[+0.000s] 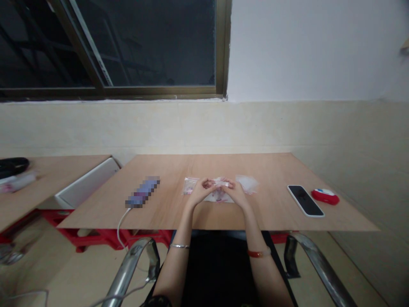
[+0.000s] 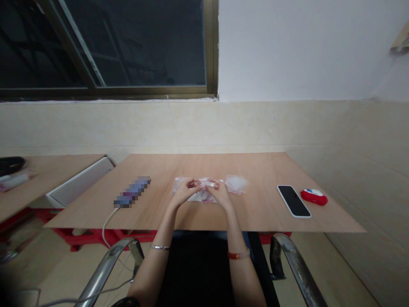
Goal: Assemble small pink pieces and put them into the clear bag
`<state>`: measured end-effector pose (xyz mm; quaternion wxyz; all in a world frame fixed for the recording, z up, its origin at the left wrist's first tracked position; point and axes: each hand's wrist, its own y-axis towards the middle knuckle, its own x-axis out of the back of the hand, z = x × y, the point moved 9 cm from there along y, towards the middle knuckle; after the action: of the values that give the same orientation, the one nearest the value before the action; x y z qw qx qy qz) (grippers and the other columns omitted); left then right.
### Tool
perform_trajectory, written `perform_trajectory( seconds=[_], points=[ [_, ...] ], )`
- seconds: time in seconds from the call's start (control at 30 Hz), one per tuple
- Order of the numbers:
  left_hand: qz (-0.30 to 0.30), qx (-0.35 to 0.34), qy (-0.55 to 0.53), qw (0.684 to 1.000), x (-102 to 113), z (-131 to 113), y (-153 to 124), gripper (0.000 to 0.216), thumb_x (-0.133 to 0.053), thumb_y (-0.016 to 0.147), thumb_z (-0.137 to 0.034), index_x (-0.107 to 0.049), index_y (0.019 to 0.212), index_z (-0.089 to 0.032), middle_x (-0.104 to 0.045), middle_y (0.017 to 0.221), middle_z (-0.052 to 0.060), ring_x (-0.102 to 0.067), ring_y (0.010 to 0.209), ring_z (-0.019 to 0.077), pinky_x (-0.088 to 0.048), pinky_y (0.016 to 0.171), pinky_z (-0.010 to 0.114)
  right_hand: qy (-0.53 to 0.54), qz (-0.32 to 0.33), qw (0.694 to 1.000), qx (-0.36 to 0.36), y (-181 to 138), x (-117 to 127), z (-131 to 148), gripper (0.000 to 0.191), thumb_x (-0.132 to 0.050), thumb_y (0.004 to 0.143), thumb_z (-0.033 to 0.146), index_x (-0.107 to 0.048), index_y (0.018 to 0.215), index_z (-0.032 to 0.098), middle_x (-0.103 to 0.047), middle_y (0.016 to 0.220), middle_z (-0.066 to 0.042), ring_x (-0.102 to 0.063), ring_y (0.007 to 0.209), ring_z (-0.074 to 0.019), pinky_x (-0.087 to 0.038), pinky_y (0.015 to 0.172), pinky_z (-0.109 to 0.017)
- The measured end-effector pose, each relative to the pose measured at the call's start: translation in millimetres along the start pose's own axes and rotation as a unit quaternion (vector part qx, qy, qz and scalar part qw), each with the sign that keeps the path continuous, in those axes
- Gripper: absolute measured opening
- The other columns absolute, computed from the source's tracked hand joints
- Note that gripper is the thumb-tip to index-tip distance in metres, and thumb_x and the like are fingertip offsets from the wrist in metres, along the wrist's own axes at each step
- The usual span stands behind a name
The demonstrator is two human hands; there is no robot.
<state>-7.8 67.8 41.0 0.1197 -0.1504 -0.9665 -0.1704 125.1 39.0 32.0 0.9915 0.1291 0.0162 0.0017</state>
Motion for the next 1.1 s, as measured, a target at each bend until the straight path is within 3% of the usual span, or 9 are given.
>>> perform_trajectory(
  seconds=[0.17,0.43,0.63,0.83,1.1],
  points=[
    [0.009,-0.026,0.003,1.0,2,-11,0,0.03,-0.061,0.073,-0.043,-0.062,0.08,-0.014,-0.063,0.08,0.006,-0.057,0.075,0.0149,-0.046,0.072,0.027,0.016,0.001,1.0,0.008,-2,4,10,0.033,-0.063,0.069,0.042,-0.066,0.088,0.015,-0.068,0.086,-0.007,-0.062,0.072,-0.0162,-0.048,0.063,-0.026],
    [0.014,-0.015,-0.004,1.0,-1,-15,-2,0.031,-0.06,0.073,-0.045,-0.063,0.071,-0.014,-0.063,0.071,0.004,-0.055,0.068,0.0136,-0.045,0.067,0.026,0.024,-0.073,0.997,0.023,-2,21,10,0.031,-0.061,0.07,0.043,-0.067,0.081,0.015,-0.067,0.073,-0.005,-0.058,0.061,-0.0136,-0.045,0.058,-0.024],
    [-0.029,-0.014,-0.032,0.999,4,-27,-4,0.03,-0.063,0.071,-0.042,-0.061,0.074,-0.013,-0.06,0.069,0.002,-0.054,0.062,0.0115,-0.043,0.06,0.024,0.04,-0.08,0.996,0.022,0,21,5,0.026,-0.063,0.068,0.04,-0.065,0.075,0.014,-0.064,0.067,-0.003,-0.056,0.059,-0.0126,-0.044,0.056,-0.023],
    [-0.041,-0.006,0.004,0.999,3,-33,-5,0.032,-0.06,0.073,-0.044,-0.058,0.065,-0.013,-0.057,0.06,0.001,-0.051,0.059,0.0115,-0.04,0.056,0.022,0.024,-0.108,0.993,0.031,-1,22,6,0.027,-0.06,0.07,0.041,-0.064,0.075,0.014,-0.065,0.071,-0.005,-0.057,0.063,-0.0137,-0.045,0.059,-0.024],
    [-0.061,-0.034,0.045,0.997,5,-35,-7,0.03,-0.055,0.078,-0.04,-0.058,0.066,-0.013,-0.057,0.061,0.001,-0.051,0.059,0.0115,-0.04,0.055,0.021,0.016,-0.125,0.992,0.023,-3,23,8,0.029,-0.061,0.069,0.043,-0.064,0.073,0.014,-0.066,0.072,-0.006,-0.058,0.066,-0.0149,-0.044,0.059,-0.024]
  ],
)
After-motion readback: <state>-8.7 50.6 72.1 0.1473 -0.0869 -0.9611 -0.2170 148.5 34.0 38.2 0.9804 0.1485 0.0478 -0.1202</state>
